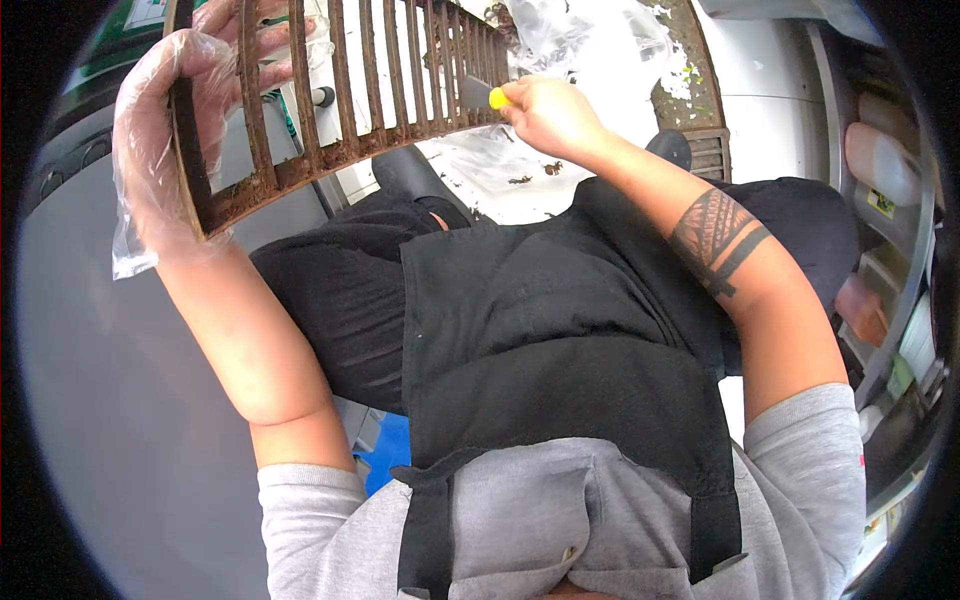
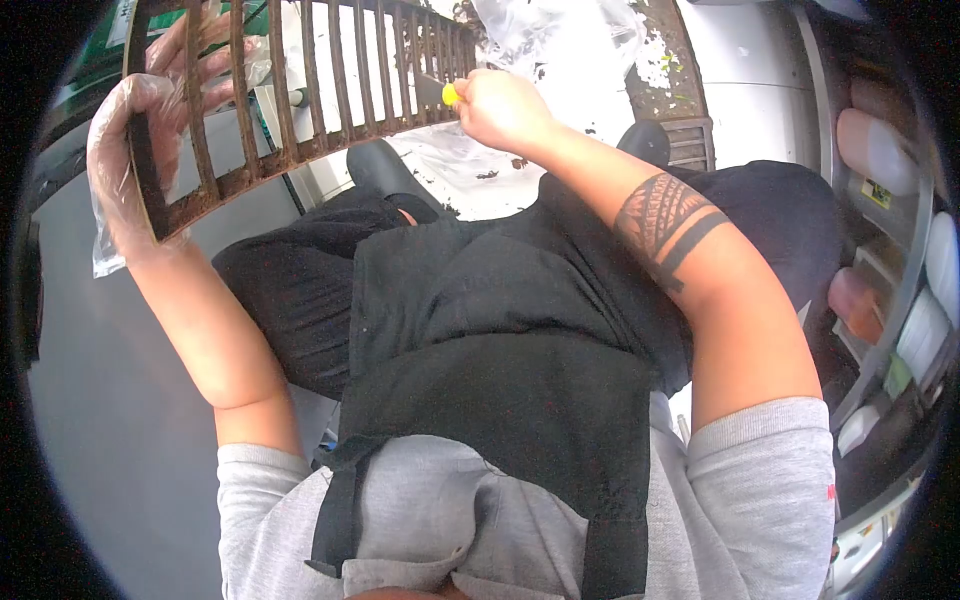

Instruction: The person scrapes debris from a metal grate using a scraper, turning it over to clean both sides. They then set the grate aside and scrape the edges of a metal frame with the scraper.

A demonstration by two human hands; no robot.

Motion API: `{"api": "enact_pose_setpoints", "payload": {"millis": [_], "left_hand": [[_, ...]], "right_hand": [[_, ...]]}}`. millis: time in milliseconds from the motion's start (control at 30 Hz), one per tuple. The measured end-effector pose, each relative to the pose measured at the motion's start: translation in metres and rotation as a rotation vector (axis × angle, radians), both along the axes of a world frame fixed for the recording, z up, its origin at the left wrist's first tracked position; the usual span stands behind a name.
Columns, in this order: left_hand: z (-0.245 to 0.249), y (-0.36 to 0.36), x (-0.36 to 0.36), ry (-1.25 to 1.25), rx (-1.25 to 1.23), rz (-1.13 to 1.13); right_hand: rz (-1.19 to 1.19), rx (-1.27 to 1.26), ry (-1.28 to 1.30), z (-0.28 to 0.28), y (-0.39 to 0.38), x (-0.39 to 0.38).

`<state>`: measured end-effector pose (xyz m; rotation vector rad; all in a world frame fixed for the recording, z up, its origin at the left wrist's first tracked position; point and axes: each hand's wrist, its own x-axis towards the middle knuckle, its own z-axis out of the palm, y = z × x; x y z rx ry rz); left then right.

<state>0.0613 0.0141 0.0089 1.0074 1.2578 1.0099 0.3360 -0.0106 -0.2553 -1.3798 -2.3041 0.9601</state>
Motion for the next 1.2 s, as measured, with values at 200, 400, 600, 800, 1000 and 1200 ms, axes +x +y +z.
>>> {"api": "enact_pose_setpoints", "payload": {"millis": [200, 400, 600, 800, 1000, 1200], "left_hand": [[-0.002, -0.002, -0.029, 0.219, 0.005, 0.232], [0.004, -0.002, -0.010, 0.223, 0.012, 0.156], [0.006, 0.004, -0.016, 0.185, 0.007, 0.104], [0.006, 0.005, -0.020, 0.170, -0.002, 0.089], [0.006, 0.010, -0.027, 0.161, -0.041, 0.014], [0.009, 0.009, -0.022, 0.228, -0.023, 0.027]], "right_hand": [[0.202, -0.002, -0.121, 0.003, -0.010, -0.004], [0.164, -0.129, -0.051, -0.023, -0.001, -0.002], [0.047, -0.593, 0.342, -0.055, 0.010, 0.005], [-0.089, -1.249, 0.454, -0.025, 0.025, 0.005], [-0.064, -1.007, 0.229, 0.003, 0.048, 0.010], [0.161, -0.070, -0.048, 0.024, 0.018, -0.018]]}}
